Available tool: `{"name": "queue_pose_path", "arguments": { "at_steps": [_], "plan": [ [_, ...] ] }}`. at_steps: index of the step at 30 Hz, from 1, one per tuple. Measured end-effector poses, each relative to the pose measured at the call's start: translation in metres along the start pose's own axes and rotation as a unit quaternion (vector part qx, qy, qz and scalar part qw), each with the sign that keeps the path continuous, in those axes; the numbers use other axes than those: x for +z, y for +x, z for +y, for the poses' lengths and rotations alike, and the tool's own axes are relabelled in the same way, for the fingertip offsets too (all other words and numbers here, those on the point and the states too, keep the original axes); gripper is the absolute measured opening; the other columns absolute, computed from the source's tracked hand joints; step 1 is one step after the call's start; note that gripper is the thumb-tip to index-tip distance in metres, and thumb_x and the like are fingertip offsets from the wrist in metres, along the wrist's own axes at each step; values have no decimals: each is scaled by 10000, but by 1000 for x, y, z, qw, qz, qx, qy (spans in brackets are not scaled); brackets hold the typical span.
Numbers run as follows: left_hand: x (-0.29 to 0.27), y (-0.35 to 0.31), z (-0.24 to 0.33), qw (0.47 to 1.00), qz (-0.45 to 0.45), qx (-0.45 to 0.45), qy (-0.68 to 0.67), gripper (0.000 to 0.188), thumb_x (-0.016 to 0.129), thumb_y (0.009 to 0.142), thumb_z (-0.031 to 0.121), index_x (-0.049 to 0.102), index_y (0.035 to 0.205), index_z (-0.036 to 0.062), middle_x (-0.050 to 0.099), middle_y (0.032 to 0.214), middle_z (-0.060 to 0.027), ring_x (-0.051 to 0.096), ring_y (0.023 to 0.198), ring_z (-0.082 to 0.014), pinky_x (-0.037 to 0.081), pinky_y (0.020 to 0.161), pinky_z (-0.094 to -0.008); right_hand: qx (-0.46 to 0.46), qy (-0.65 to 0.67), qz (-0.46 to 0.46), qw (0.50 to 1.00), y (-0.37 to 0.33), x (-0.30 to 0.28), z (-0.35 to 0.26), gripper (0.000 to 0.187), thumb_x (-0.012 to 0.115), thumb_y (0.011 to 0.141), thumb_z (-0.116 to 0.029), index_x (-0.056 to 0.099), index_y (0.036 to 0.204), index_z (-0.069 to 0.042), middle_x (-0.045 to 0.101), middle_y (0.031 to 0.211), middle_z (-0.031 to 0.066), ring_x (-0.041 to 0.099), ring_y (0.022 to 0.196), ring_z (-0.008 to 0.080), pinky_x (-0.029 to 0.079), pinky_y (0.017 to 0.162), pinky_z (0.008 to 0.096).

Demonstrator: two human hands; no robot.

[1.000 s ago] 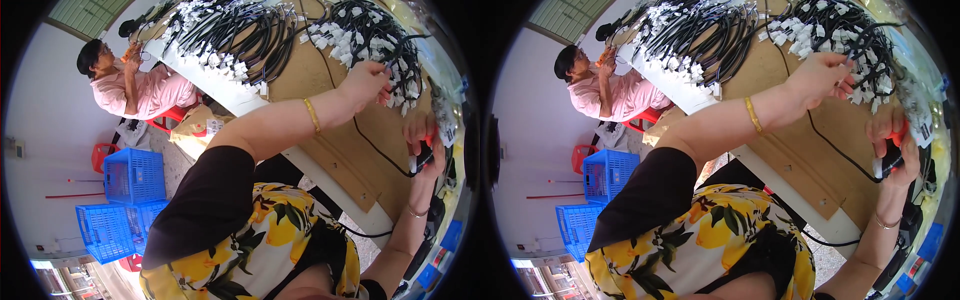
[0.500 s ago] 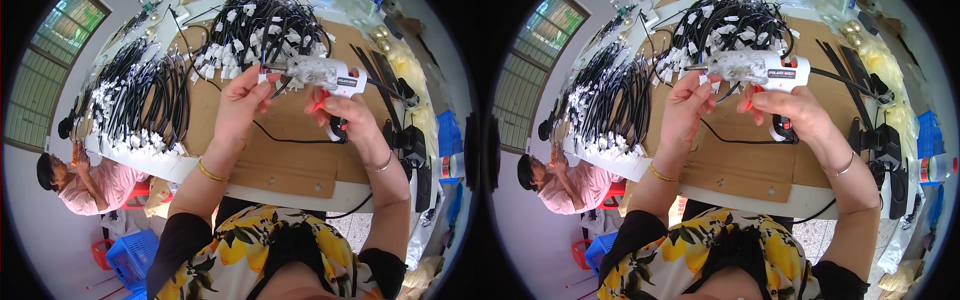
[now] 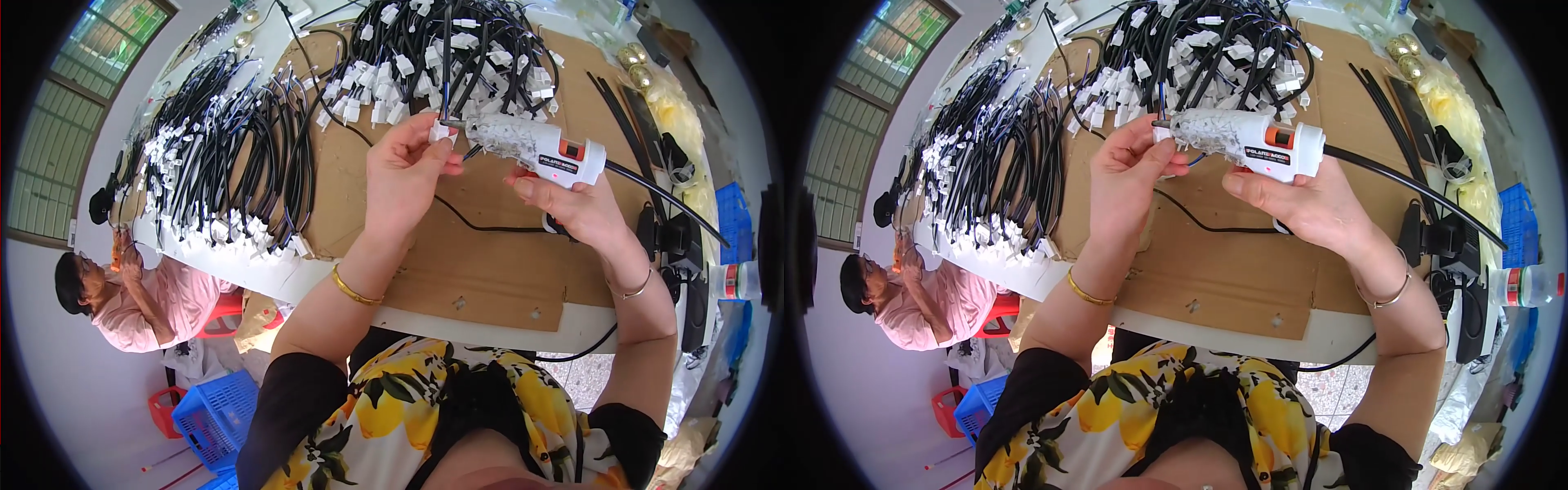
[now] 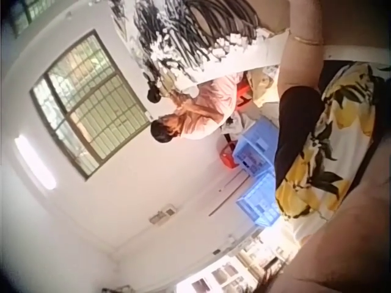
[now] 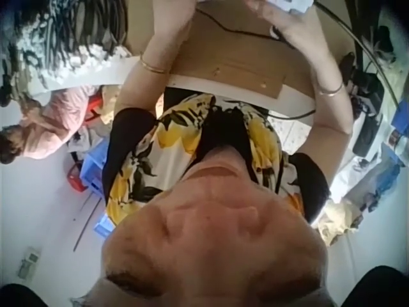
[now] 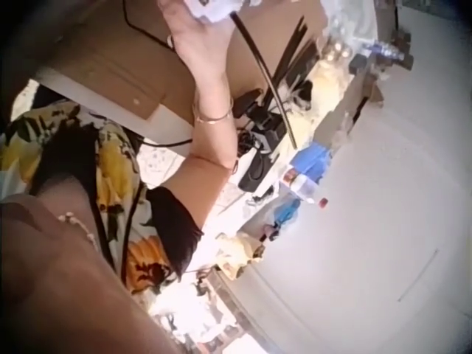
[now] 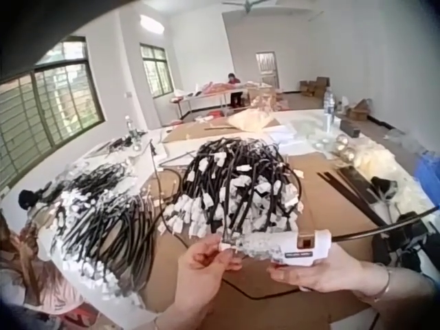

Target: Applying hot glue to white plastic connectors on black wiring harnesses at a factory workbench.

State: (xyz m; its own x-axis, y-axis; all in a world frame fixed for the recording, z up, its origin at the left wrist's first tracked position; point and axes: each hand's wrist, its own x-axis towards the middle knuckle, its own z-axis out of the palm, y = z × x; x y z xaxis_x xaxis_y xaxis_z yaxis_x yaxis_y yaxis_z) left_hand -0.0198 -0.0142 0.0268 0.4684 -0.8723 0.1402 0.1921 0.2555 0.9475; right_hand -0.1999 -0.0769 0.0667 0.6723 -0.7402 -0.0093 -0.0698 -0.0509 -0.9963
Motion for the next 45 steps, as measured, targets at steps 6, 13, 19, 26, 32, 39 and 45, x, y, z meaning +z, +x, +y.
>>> {"name": "queue_pose_path", "arguments": {
  "at_steps": [6, 13, 19, 26, 32, 39, 45],
  "plan": [
    [-2, -2, -2, 1000, 15, -1, -8, 224, 531, 788, -36, 548, 1011, -13, 609, 879, -62, 569, 637, -101, 504, 570, -231, 17, -17, 7, 1000, 1, -1, -5, 210, 676, 724, -107, 587, 897, -28, 606, 787, 9, 547, 720, 64, 439, 610, 188],
    [3, -1, -4, 999, 20, 37, -8, 220, 536, 777, -61, 549, 993, -25, 611, 858, -77, 577, 668, -108, 506, 605, -235, 2, -7, 25, 1000, -3, 1, -4, 222, 672, 730, -117, 587, 910, -17, 604, 813, 8, 542, 746, 62, 445, 649, 207],
    [2, 0, -7, 999, 24, 47, 4, 183, 540, 766, -79, 535, 944, -40, 602, 832, -93, 578, 686, -112, 509, 614, -236, -14, -43, -1, 999, -1, -2, -8, 266, 663, 742, -163, 590, 954, -18, 605, 837, 10, 539, 761, 62, 442, 660, 209],
    [2, 0, -7, 997, 31, 56, 31, 179, 554, 759, -74, 539, 934, -39, 596, 815, -78, 574, 682, -104, 506, 611, -231, -8, -86, -4, 996, -1, 0, -12, 265, 665, 744, -177, 591, 941, -17, 600, 829, -1, 518, 735, 46, 421, 620, 195],
    [-2, 1, -10, 992, 34, 86, 89, 200, 591, 734, -72, 550, 927, -40, 607, 804, -79, 574, 683, -101, 483, 616, -215, 21, -92, 0, 996, -2, 1, -15, 230, 666, 738, -169, 592, 901, -24, 576, 768, -25, 475, 664, 29, 390, 559, 186],
    [-3, 3, -11, 976, 59, 149, 146, 182, 625, 706, -61, 595, 874, 0, 602, 745, -32, 547, 646, -62, 449, 581, -186, 51, -112, 24, 992, -2, -1, -18, 222, 673, 722, -149, 582, 880, -22, 565, 720, -29, 453, 615, 21, 372, 514, 177],
    [-3, 3, -11, 973, 62, 153, 164, 176, 620, 707, -63, 596, 869, 2, 602, 736, -28, 546, 643, -57, 447, 577, -183, 55, -118, 8, 991, 0, -5, -19, 218, 660, 726, -122, 574, 895, -13, 560, 711, -31, 442, 596, 17, 364, 493, 176]
  ]
}}
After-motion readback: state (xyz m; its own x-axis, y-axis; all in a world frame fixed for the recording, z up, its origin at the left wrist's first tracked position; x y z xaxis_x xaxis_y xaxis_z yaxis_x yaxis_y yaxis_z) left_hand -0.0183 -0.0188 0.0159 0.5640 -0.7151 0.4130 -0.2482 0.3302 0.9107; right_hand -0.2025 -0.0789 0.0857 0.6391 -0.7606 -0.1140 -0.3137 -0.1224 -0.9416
